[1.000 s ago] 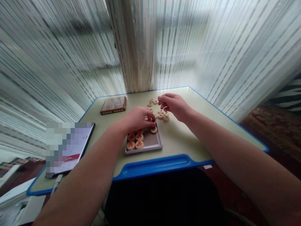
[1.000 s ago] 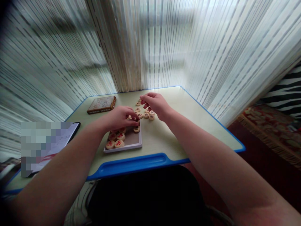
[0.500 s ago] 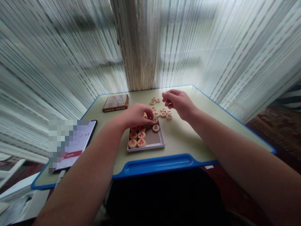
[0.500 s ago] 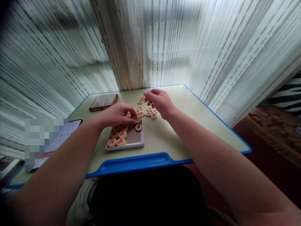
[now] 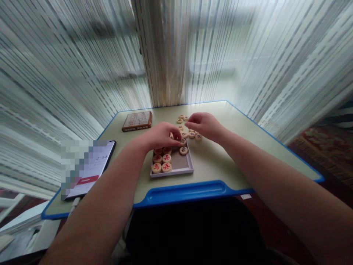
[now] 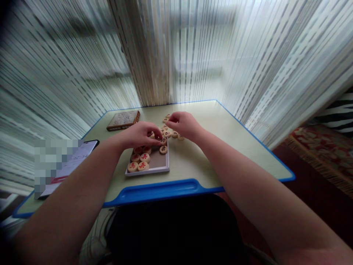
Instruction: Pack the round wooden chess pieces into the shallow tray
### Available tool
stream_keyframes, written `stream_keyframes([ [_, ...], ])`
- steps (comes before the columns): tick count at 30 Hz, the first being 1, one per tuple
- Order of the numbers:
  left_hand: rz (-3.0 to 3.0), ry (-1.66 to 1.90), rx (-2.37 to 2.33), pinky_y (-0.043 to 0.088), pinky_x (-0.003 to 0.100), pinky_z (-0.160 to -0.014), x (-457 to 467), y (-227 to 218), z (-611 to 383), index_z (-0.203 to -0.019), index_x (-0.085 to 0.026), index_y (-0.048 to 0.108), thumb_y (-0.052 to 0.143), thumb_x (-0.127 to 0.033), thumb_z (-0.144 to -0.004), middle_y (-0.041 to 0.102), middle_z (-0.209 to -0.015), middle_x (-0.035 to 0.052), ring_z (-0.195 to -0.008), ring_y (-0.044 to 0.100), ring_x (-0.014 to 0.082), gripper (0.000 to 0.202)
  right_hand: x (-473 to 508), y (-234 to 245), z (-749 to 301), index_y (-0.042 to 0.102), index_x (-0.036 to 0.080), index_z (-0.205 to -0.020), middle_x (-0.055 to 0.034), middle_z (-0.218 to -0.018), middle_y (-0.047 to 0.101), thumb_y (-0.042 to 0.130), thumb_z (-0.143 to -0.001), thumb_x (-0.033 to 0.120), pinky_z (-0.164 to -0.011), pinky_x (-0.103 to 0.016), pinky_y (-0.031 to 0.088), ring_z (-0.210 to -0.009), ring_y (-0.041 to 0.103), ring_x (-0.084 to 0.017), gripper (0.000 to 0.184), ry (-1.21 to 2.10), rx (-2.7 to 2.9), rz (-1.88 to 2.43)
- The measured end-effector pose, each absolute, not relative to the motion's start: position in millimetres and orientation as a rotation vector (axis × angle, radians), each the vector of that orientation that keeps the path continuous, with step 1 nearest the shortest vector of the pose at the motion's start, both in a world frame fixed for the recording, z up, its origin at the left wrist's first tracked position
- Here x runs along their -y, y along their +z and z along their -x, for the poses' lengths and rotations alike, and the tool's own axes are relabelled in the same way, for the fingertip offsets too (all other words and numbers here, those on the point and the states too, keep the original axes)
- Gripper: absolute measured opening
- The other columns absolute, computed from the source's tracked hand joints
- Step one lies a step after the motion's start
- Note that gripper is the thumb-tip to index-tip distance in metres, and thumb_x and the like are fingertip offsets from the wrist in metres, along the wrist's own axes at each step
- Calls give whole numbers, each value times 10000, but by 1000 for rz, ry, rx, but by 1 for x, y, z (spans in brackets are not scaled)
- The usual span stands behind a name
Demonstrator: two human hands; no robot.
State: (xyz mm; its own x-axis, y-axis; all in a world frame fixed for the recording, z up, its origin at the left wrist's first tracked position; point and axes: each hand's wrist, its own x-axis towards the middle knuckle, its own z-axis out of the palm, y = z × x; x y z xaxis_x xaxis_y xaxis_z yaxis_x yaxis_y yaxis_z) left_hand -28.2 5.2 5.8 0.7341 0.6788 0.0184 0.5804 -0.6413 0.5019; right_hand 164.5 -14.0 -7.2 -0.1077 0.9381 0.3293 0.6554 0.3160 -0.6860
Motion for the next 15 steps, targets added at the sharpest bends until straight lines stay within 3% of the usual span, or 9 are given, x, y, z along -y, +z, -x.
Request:
stream_keyframes([
  [5,-2449,276,-940,430,254,-683,-6,5,29,-859,-177,719,689,-395,-664,686,-811,22,-746,591,153,294,15,-9,-168,729,205,-884,-12,-714,651,648,-729,261,-578,-239,357,-594,503,-107,183,214,2310,1530],
  [11,-2449,268,-974,422,252,-655,-8,6,30,-935,-173,715,702,-426,-650,676,-820,29,-716,580,145,382,17,-8,-166,741,194,-857,-32,-764,660,601,-761,234,-599,-240,364,-638,524,-125,175,131,2406,1568],
  [15,-2438,259,-965,423,251,-653,-8,5,29,-910,-176,719,686,-419,-661,687,-827,34,-736,593,155,350,16,-11,-166,724,195,-939,-35,-792,646,618,-757,251,-617,-244,376,-652,529,-125,218,171,2374,1552],
])
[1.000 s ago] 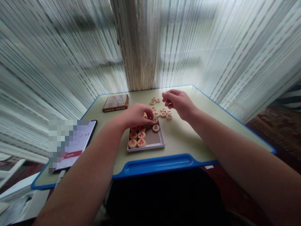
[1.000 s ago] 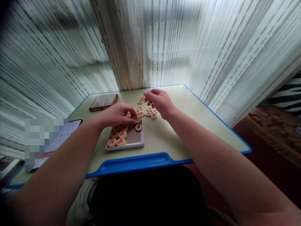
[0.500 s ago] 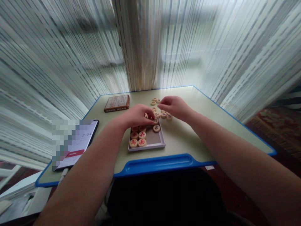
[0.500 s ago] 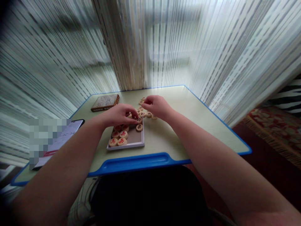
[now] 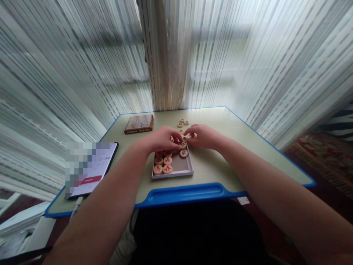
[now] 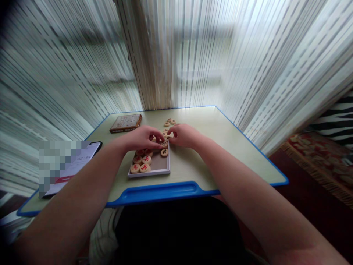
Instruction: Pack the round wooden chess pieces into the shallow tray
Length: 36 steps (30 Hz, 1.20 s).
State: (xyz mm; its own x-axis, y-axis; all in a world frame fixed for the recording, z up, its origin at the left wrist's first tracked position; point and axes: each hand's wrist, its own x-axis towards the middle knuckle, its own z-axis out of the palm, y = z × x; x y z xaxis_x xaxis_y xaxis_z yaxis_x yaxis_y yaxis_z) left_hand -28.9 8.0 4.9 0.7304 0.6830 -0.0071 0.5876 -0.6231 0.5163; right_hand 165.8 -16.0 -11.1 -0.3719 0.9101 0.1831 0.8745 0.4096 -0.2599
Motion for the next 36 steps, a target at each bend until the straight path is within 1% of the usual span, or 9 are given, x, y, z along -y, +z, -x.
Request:
stream_keyframes([
  [2,-2435,264,-967,421,249,-643,-8,4,28,-897,-175,720,680,-412,-666,687,-817,33,-719,591,152,334,15,-13,-166,720,199,-956,-39,-816,640,623,-752,244,-625,-243,383,-655,534,-122,230,200,2381,1539],
  [5,-2427,282,-965,415,244,-618,-8,2,27,-898,-176,716,681,-413,-662,682,-804,29,-688,584,144,337,15,-16,-166,722,194,-920,-38,-812,634,622,-737,219,-625,-239,388,-646,533,-119,211,208,2376,1547],
  [10,-2432,324,-941,406,239,-598,-6,2,27,-863,-176,713,689,-396,-651,674,-779,20,-673,579,137,306,14,-16,-166,719,176,-896,-32,-760,622,625,-715,244,-609,-234,380,-639,522,-125,215,192,2353,1545],
  [14,-2433,314,-925,398,235,-589,-6,3,27,-864,-178,715,688,-381,-653,675,-772,19,-660,575,133,294,15,-14,-166,711,169,-892,-29,-755,616,638,-706,246,-596,-230,365,-633,509,-122,213,182,2322,1560],
  [23,-2422,305,-942,399,236,-590,-4,7,27,-915,-155,712,685,-394,-650,680,-798,33,-678,575,138,357,14,-13,-167,697,157,-883,-29,-744,608,649,-724,303,-589,-226,343,-650,506,-125,221,166,2315,1576],
  [25,-2408,325,-972,396,235,-578,-2,10,27,-914,-145,711,669,-400,-664,679,-784,37,-660,569,135,360,14,-13,-167,695,155,-880,-28,-742,603,647,-727,311,-585,-228,340,-645,502,-124,223,155,2304,1581],
  [28,-2431,436,-1038,389,234,-563,-1,13,28,-875,-131,715,611,-356,-712,673,-747,41,-619,546,121,296,14,-12,-167,693,159,-868,-22,-730,593,647,-726,316,-582,-232,337,-640,495,-123,217,150,2277,1576],
  [31,-2480,578,-1093,394,241,-580,-4,13,28,-834,-130,716,588,-314,-726,668,-718,41,-606,531,116,249,15,-9,-167,689,160,-857,-10,-706,575,655,-718,318,-580,-235,340,-630,488,-117,213,216,2202,1562],
  [36,-2458,672,-1121,411,255,-603,-7,11,28,-859,-144,710,646,-344,-707,681,-743,40,-589,524,108,259,18,-6,-166,674,150,-851,12,-656,546,667,-712,357,-535,-241,344,-570,461,-98,250,497,1986,1539],
])
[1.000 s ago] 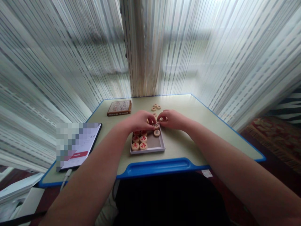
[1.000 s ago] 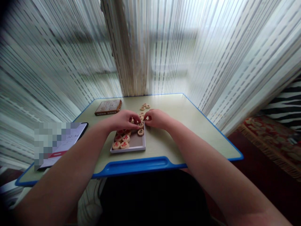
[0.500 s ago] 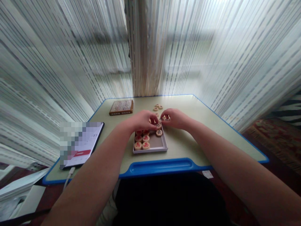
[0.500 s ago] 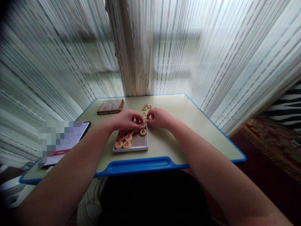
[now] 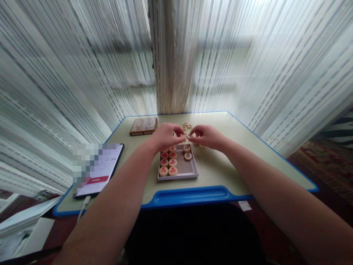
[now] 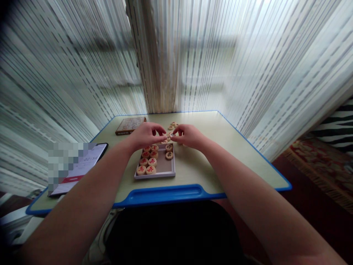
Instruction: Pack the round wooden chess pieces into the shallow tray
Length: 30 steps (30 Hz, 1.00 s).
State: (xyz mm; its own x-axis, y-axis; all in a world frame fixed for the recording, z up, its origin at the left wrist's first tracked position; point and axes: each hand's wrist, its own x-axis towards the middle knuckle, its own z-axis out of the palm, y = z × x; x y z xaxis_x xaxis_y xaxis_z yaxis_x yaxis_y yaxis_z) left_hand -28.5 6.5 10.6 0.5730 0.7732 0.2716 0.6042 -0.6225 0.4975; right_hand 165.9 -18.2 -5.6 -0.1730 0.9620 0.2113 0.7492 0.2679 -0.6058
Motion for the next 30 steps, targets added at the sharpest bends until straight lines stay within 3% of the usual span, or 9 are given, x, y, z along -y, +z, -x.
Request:
stream_keyframes([
  [5,-2450,743,-1042,424,250,-606,-7,9,28,-932,-163,696,671,-344,-701,704,-829,36,-588,527,98,295,19,-7,-163,632,160,-787,-12,-740,618,721,-659,343,-563,-244,410,-630,531,-101,241,837,1708,1361],
  [10,-2462,836,-1097,417,242,-598,-9,9,28,-868,-147,695,671,-352,-710,693,-814,42,-587,526,96,259,16,-9,-162,598,164,-777,-4,-735,639,784,-576,307,-595,-239,440,-662,571,-97,308,1092,1526,1198],
  [18,-2474,879,-1003,421,232,-582,-12,4,27,-889,-157,683,679,-373,-701,696,-846,38,-586,520,93,287,18,-8,-160,541,164,-769,43,-654,578,823,-522,325,-475,-204,382,-545,505,-60,408,1195,1467,1147],
  [30,-2501,889,-1032,411,234,-584,-12,3,27,-834,-155,698,648,-349,-728,691,-800,37,-588,524,100,226,18,-8,-161,538,170,-791,34,-691,590,764,-618,268,-524,-211,401,-590,528,-66,300,1228,1466,1100],
])
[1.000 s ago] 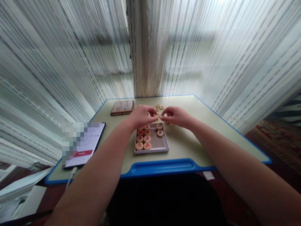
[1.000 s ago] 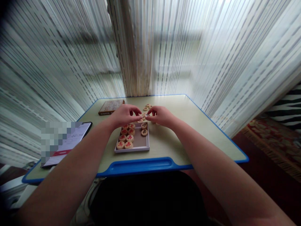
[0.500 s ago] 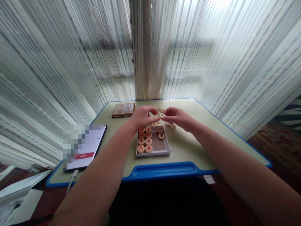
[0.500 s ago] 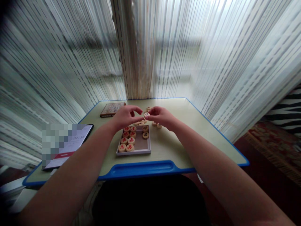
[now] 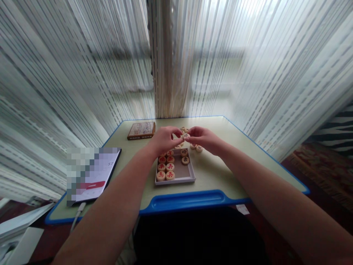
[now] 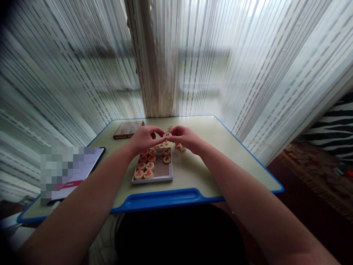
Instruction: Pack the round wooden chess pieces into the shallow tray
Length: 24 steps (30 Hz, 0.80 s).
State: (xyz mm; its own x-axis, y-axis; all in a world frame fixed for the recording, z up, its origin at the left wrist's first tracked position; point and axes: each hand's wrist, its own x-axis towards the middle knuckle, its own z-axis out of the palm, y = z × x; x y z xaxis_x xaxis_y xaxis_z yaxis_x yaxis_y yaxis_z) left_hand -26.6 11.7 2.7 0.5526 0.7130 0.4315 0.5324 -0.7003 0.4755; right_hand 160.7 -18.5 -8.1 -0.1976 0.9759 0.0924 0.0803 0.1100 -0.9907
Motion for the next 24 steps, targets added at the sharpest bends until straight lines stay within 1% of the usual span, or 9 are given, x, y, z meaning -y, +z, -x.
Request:
stream_keyframes([
  [2,-2503,886,-1019,409,236,-583,-11,3,27,-831,-158,701,654,-352,-722,690,-795,36,-588,521,101,227,18,-8,-161,540,168,-797,33,-691,593,768,-613,266,-528,-212,401,-586,526,-64,309,1212,1460,1105],
  [6,-2465,904,-986,414,234,-573,-9,4,25,-926,-151,695,674,-366,-709,688,-802,41,-576,514,95,306,17,-9,-161,540,168,-795,36,-682,593,779,-592,255,-534,-216,403,-589,528,-68,325,1212,1445,1109],
  [9,-2448,943,-979,420,232,-578,-8,4,25,-900,-139,701,674,-379,-718,683,-816,53,-583,513,91,302,18,-9,-160,552,167,-785,31,-686,599,780,-589,259,-537,-220,404,-586,526,-69,314,1244,1438,1084],
  [12,-2434,985,-984,424,228,-576,-9,5,25,-880,-132,702,678,-378,-721,678,-828,56,-585,513,87,294,18,-7,-160,585,158,-791,23,-674,595,778,-597,294,-538,-229,405,-573,517,-70,305,1288,1377,1031],
  [14,-2411,1016,-988,424,222,-564,-9,5,25,-882,-133,700,683,-355,-716,675,-810,48,-576,511,83,277,17,-6,-161,609,152,-790,20,-658,590,778,-594,302,-534,-231,401,-567,514,-72,299,1311,1318,991],
  [18,-2384,1051,-985,428,215,-551,-7,6,24,-873,-135,689,700,-297,-693,676,-803,41,-562,509,76,242,18,-4,-161,621,155,-743,27,-618,586,795,-567,263,-507,-229,379,-527,491,-64,270,1303,1274,967],
  [21,-2376,1068,-968,432,215,-556,-6,6,22,-870,-137,679,720,-316,-675,680,-817,44,-573,515,79,269,20,-3,-160,616,155,-728,29,-601,589,800,-564,255,-503,-224,376,-513,493,-62,266,1312,1288,965],
  [24,-2355,1071,-966,432,218,-563,-4,8,22,-909,-142,674,709,-345,-687,680,-828,46,-586,520,82,303,20,-2,-160,617,150,-729,21,-607,598,793,-573,254,-502,-219,381,-518,502,-64,258,1329,1285,950],
])
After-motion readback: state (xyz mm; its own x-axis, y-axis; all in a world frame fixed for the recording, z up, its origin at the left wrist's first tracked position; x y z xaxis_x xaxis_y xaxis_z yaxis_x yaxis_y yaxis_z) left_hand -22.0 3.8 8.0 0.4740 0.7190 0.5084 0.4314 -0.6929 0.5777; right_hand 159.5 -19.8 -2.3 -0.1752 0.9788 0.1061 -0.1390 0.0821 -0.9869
